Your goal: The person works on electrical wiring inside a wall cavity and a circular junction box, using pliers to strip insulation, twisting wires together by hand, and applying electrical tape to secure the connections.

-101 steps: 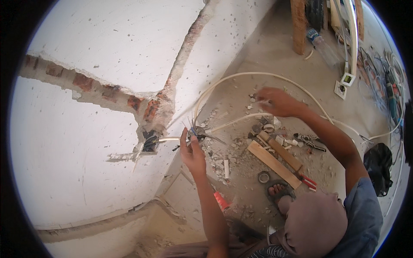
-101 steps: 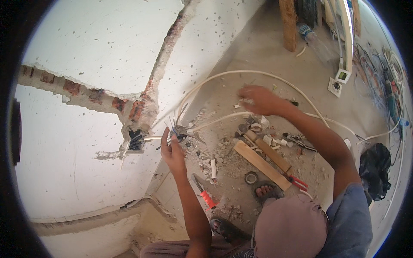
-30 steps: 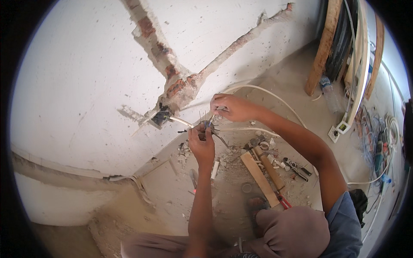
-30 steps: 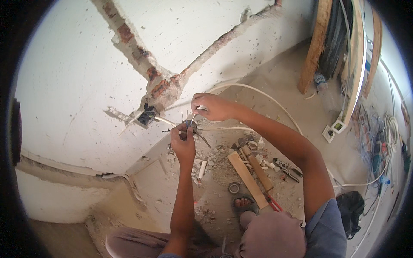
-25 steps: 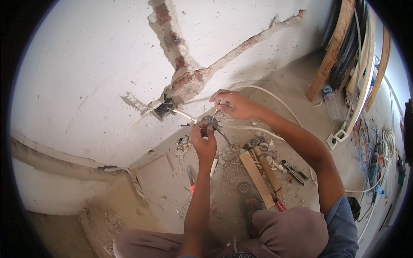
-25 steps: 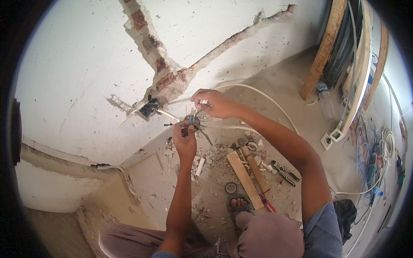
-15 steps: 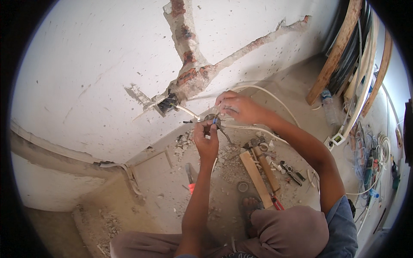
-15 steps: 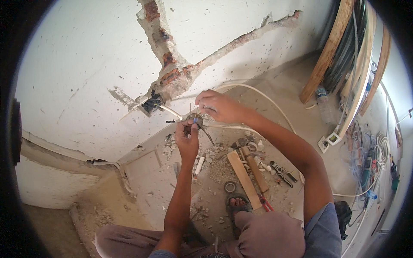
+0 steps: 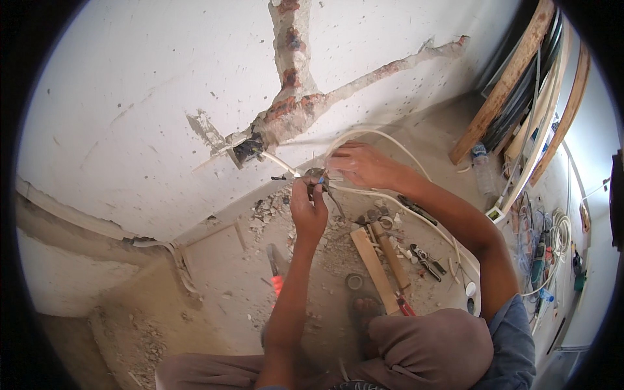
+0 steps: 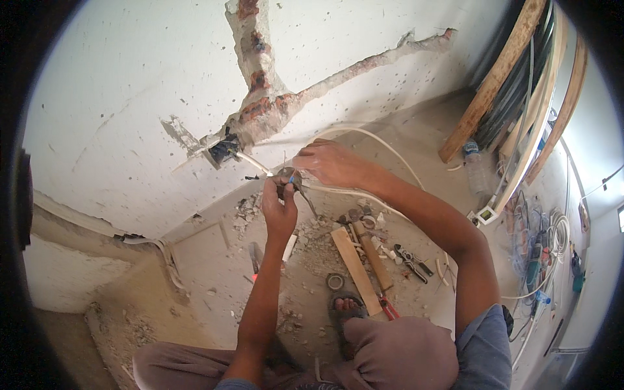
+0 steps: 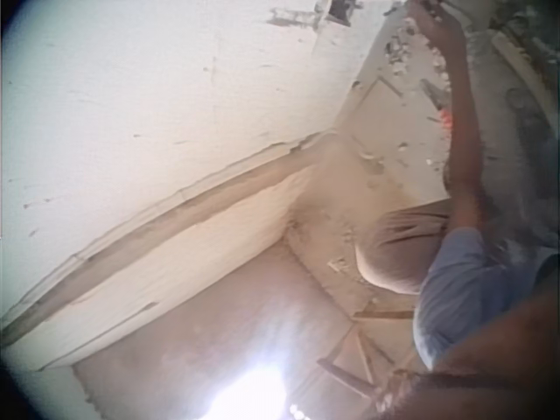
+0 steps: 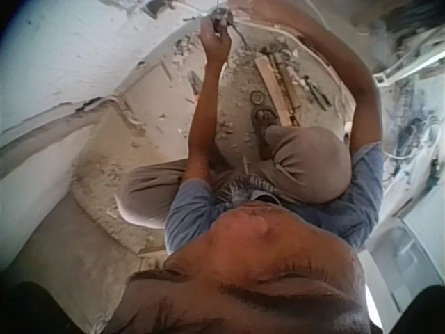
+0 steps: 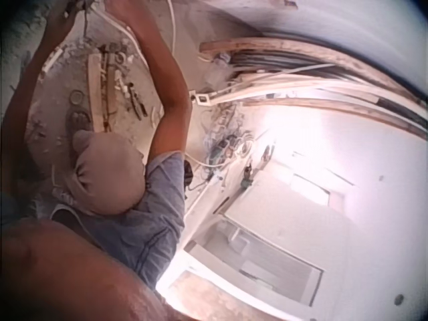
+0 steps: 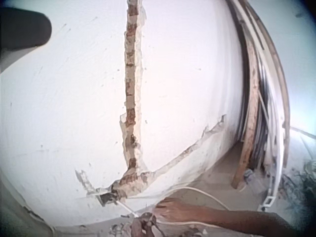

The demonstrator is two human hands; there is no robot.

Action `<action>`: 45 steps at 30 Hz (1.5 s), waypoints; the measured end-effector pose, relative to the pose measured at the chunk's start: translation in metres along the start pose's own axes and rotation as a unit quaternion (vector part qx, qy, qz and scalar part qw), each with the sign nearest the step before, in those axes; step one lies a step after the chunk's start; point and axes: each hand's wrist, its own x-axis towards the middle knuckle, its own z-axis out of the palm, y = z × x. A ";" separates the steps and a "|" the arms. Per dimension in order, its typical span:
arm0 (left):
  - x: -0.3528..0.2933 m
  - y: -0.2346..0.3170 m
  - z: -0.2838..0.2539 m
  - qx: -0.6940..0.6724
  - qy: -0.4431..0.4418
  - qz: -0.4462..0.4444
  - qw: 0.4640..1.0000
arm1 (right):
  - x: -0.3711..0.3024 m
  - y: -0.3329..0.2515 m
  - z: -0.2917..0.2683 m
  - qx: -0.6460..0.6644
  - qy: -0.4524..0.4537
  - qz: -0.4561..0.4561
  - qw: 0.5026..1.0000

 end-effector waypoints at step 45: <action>0.003 -0.011 0.007 0.054 0.039 -0.005 0.998 | 0.038 -0.015 -0.034 0.062 -0.167 0.175 0.968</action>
